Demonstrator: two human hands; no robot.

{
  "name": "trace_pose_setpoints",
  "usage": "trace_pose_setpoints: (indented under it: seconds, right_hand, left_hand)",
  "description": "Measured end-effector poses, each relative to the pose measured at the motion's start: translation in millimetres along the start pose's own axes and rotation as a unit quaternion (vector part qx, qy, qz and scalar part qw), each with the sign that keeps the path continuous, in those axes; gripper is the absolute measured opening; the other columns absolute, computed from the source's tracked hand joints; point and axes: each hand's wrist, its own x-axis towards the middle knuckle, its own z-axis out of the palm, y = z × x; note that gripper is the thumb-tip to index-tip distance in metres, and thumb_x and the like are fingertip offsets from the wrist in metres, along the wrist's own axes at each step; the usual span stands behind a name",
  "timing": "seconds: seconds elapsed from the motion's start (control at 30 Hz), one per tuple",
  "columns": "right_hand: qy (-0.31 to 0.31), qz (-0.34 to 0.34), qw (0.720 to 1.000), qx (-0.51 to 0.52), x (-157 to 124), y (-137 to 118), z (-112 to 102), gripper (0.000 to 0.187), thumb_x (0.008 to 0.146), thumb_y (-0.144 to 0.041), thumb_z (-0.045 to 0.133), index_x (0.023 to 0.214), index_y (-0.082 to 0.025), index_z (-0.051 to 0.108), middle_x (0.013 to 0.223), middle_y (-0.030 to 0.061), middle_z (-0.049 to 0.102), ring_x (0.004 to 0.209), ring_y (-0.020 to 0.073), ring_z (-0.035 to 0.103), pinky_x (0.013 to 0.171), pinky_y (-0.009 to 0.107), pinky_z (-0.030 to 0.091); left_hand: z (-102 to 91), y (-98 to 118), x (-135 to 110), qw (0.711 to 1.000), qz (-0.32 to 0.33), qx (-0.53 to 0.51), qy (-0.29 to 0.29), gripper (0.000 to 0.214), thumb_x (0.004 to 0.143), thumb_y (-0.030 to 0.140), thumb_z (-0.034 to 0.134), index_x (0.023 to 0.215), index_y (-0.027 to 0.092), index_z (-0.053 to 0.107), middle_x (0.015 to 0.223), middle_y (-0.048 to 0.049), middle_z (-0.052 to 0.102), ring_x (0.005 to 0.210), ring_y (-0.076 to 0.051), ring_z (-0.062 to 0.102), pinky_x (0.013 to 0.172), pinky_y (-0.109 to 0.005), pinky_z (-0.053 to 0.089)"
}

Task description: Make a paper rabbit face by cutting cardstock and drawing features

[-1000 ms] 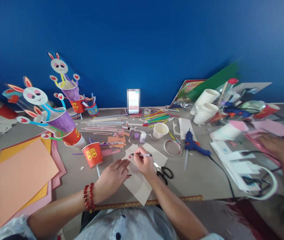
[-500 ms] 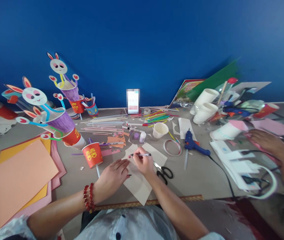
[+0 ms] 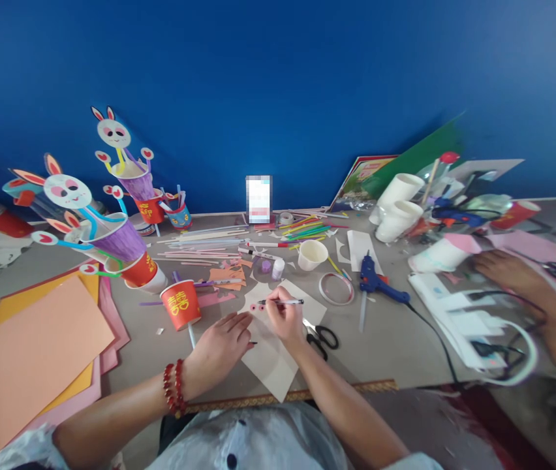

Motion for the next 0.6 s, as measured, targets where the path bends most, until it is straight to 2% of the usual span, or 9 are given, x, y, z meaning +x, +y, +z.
trace_pose_setpoints:
  seconds: [0.2,0.3,0.6]
  right_hand:
    - [-0.004,0.016,1.0,0.007,7.8,2.1,-12.7,0.015,0.084,-0.018,0.052,0.069,-0.022,0.052,0.056,-0.0053,0.046,0.049,0.0113,0.041,0.047,0.023,0.032]
    - [-0.027,0.014,1.0,0.005,6.6,0.8,-17.7,0.016,0.084,-0.019,0.053,0.068,-0.021,0.053,0.056,-0.0054,0.046,0.048,0.0109,0.042,0.047,0.023,0.032]
    - [-0.042,0.008,0.999,-0.003,-1.1,4.2,-14.8,0.016,0.088,-0.023,0.052,0.072,-0.021,0.053,0.059,-0.0048,0.047,0.049,0.0114,0.041,0.047,0.023,0.031]
  left_hand:
    - [-0.8,-0.3,0.0,1.0,0.005,0.003,0.003,0.024,0.094,0.032,0.061,0.097,0.009,0.069,0.121,-0.0164,0.07,0.115,-0.027,0.065,0.1,-0.041,0.051]
    - [-0.9,-0.1,-0.1,1.0,0.005,0.0,0.007,0.023,0.093,0.03,0.063,0.095,0.009,0.069,0.12,-0.0171,0.07,0.115,-0.028,0.065,0.1,-0.041,0.051]
    - [2.7,0.4,-1.3,1.0,0.006,0.009,0.008,0.023,0.095,0.031,0.06,0.096,0.009,0.068,0.12,-0.0179,0.069,0.116,-0.027,0.065,0.1,-0.042,0.05]
